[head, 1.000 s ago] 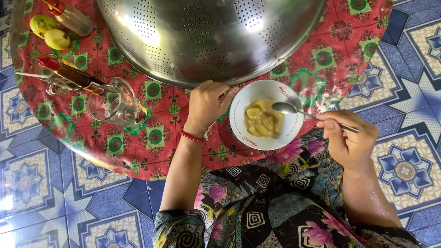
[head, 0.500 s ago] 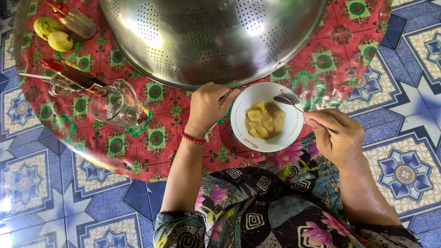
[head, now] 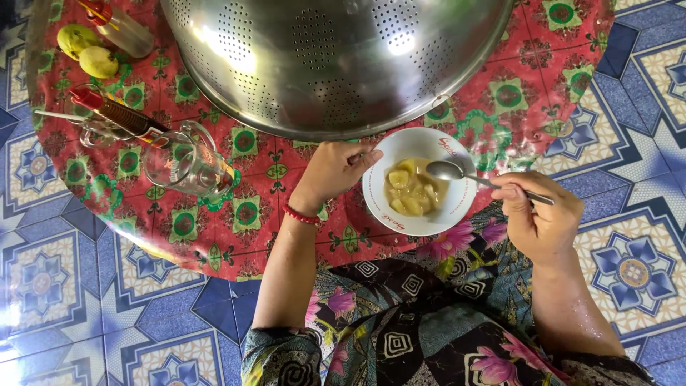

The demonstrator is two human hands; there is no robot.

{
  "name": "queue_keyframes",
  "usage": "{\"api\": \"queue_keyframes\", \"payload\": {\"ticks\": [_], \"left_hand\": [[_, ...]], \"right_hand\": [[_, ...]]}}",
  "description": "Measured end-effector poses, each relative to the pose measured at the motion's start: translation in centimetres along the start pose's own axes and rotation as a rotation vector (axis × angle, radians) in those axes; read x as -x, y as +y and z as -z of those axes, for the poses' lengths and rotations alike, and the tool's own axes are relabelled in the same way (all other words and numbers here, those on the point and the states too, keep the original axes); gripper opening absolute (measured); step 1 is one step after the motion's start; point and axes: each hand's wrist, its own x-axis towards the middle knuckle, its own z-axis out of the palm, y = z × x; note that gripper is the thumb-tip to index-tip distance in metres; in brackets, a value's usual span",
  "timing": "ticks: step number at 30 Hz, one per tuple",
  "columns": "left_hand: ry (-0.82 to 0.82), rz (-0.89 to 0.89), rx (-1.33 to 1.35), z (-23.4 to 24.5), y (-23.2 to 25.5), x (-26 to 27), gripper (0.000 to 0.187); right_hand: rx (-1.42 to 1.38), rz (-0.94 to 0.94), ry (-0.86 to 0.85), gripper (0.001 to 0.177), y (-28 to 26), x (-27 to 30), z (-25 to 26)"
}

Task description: Stirring and mixing components in a small bowl with a spoon.

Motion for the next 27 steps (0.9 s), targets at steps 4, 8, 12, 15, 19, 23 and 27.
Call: {"api": "queue_keyframes", "payload": {"ticks": [4, 8, 12, 15, 19, 23, 27], "left_hand": [[-0.139, 0.054, -0.006, -0.1, -0.5, 0.1, 0.039], [-0.169, -0.001, -0.039, -0.4, -1.0, 0.3, 0.047], [-0.21, 0.091, 0.005, 0.0, -0.1, 0.0, 0.044], [-0.19, 0.051, -0.032, -0.3, -0.7, 0.3, 0.043], [-0.152, -0.01, 0.047, -0.1, -0.4, 0.1, 0.035], [-0.198, 0.068, 0.051, 0.3, 0.4, 0.0, 0.033], [-0.202, 0.062, 0.049, 0.7, 0.2, 0.1, 0.033]], "right_hand": [[-0.045, 0.022, 0.021, 0.012, 0.4, 0.0, -0.2], [-0.011, -0.007, 0.014, 0.014, 0.5, 0.2, -0.4], [-0.01, 0.04, 0.016, 0.015, 0.6, 0.2, -0.5], [-0.018, -0.022, 0.005, 0.015, 0.6, 0.4, -0.7], [0.001, -0.032, 0.014, 0.015, 0.6, 0.1, -0.8], [-0.072, -0.05, 0.019, 0.016, 0.8, 0.4, -0.9], [-0.106, -0.126, 0.017, 0.018, 0.8, 0.7, -1.1]]}}
